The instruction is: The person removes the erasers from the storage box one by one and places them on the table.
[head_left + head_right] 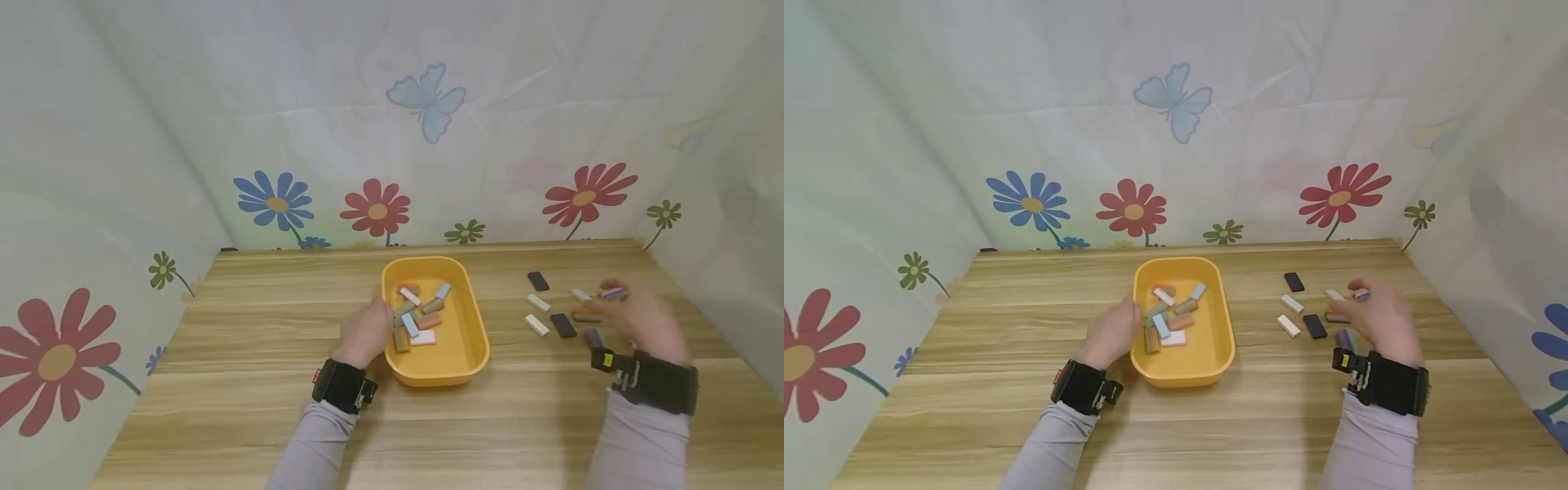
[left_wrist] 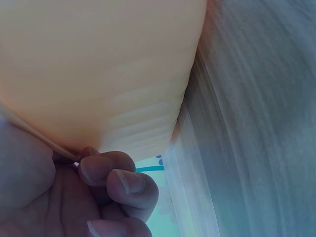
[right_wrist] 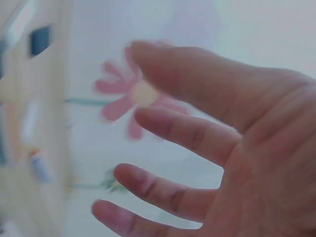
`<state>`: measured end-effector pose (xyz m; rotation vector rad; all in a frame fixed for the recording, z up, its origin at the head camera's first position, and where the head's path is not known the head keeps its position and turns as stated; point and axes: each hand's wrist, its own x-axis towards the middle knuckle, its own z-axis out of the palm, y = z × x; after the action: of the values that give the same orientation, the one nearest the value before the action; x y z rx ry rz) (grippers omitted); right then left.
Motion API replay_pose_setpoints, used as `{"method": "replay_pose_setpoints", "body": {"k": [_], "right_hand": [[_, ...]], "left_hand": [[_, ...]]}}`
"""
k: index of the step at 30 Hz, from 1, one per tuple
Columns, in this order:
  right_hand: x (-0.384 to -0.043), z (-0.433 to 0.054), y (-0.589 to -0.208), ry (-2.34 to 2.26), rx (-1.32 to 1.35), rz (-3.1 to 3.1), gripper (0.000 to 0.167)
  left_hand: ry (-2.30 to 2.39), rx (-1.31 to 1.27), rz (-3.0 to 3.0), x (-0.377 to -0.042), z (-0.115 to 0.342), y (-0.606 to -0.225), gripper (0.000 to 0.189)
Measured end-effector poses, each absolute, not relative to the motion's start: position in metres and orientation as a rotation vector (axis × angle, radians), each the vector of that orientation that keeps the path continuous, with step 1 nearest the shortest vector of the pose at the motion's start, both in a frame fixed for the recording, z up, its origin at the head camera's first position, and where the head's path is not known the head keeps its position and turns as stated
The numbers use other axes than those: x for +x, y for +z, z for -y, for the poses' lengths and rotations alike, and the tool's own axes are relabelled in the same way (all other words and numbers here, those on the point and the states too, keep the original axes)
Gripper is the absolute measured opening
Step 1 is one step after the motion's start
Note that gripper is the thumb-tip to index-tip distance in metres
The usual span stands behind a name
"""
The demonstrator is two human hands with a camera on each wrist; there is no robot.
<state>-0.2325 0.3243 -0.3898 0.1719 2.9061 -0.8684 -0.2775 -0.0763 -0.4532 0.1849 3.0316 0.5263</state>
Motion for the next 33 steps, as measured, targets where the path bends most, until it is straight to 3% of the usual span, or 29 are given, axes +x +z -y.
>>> {"method": "replay_pose_setpoints", "body": {"k": [10,14,28,33], "right_hand": [[-0.240,-0.243,-0.361,-0.773,-0.083,-3.075,0.076],[-0.243,-0.215,-0.363,-0.787,-0.203,-3.077,0.064],[-0.246,-0.141,-0.375,-0.604,-0.498,-2.951,0.046],[-0.245,-0.119,-0.389,-0.544,-0.619,-2.833,0.051]], "left_hand": [[0.547,0.189,-3.023,-0.274,0.079,-0.453,0.030],[0.542,0.177,-3.023,-0.273,0.082,-0.452,0.030],[0.495,0.264,-3.044,-0.279,0.079,-0.451,0.027],[0.533,0.262,-3.054,-0.278,0.078,-0.451,0.028]]}}
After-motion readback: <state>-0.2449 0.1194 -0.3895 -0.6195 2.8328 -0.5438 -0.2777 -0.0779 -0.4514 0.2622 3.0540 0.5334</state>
